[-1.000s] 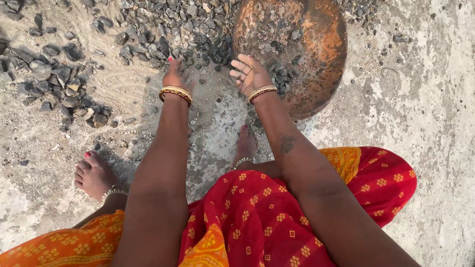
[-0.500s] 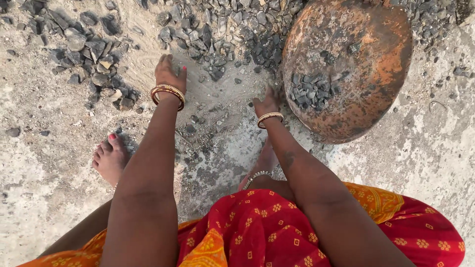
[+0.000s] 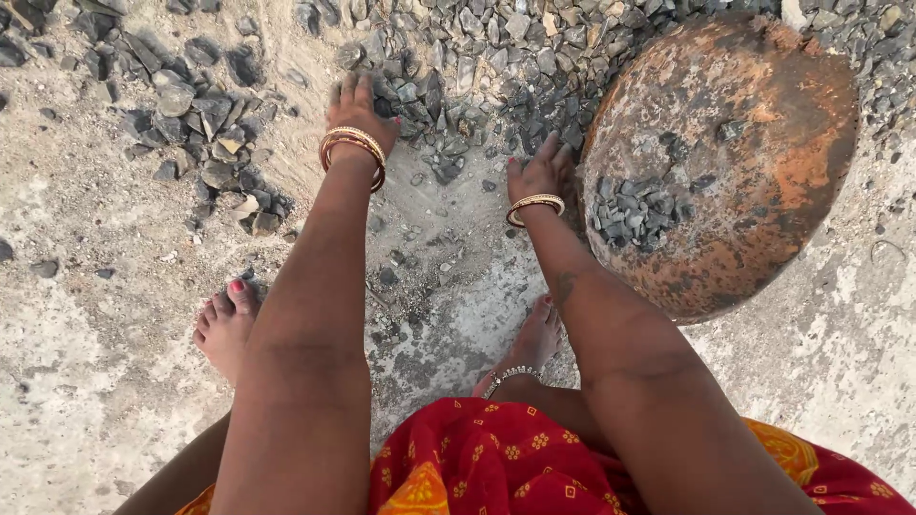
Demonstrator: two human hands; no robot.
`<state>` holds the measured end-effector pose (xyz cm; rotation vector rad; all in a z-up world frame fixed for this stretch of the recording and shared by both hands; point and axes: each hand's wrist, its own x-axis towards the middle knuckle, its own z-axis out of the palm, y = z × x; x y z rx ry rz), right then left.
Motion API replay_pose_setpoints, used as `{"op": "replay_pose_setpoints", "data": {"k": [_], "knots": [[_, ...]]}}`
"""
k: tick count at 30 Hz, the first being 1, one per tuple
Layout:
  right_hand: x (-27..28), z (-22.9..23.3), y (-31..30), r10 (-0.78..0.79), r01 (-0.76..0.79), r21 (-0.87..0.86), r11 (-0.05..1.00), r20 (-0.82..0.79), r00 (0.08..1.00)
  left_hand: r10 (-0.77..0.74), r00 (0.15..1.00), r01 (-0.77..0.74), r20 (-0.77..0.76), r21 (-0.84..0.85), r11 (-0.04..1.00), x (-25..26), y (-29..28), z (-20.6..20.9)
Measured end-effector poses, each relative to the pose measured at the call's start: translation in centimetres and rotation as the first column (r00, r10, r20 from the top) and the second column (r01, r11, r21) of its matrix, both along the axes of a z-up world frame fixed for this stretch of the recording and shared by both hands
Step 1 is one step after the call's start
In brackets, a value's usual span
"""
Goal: The person sits on a concrete surface and picks up small dark rocks from a pile on the ground, placing them into a large rusty metal bowl. The person repeatedly scoops rocks by hand and transfers them into the bowl, occasionally adjusting the bowl's position.
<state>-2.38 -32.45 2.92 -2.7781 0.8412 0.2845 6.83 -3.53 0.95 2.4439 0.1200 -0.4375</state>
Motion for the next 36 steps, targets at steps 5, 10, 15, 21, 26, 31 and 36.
{"op": "replay_pose_setpoints", "data": {"k": [5, 10, 15, 21, 26, 31, 36], "knots": [[1.4, 2.9, 4.3, 0.219, -0.219, 0.014, 0.976, -0.14, 0.966, -0.171, 0.927, 0.231, -0.334, 0.149, 0.961, -2.1, -3.0, 8.1], [-1.7, 2.0, 7.4, 0.418, -0.414, 0.056, 0.908, -0.141, 0.897, -0.285, 0.932, 0.318, -0.222, 0.129, 0.939, -6.8, -6.1, 4.9], [-5.5, -0.3, 6.7, 0.562, -0.565, 0.068, 0.822, 0.058, 0.825, -0.332, 0.943, 0.332, 0.013, 0.013, 0.943, -11.4, -6.2, 2.2], [-6.3, -1.6, 3.8, 0.453, -0.546, 0.423, 0.723, 0.306, 0.837, 0.0, 0.999, -0.017, -0.05, -0.356, 0.934, -11.8, -2.8, -1.2], [-4.9, -1.6, 0.2, -0.322, 0.199, 0.967, -0.162, -0.243, 0.915, -0.058, 0.714, -0.695, -0.697, -0.696, -0.18, -11.8, 2.0, 1.2], [-4.9, 0.5, -1.2, -0.318, 0.186, 0.841, -0.507, -0.384, 0.867, -0.148, 0.677, -0.736, -0.721, -0.66, -0.153, -12.6, 1.5, 0.5], [-5.2, 2.0, 0.4, -0.266, 0.229, 0.843, -0.488, -0.393, 0.88, -0.283, 0.745, -0.654, -0.603, -0.744, -0.137, -12.9, -0.6, 2.1]]}}
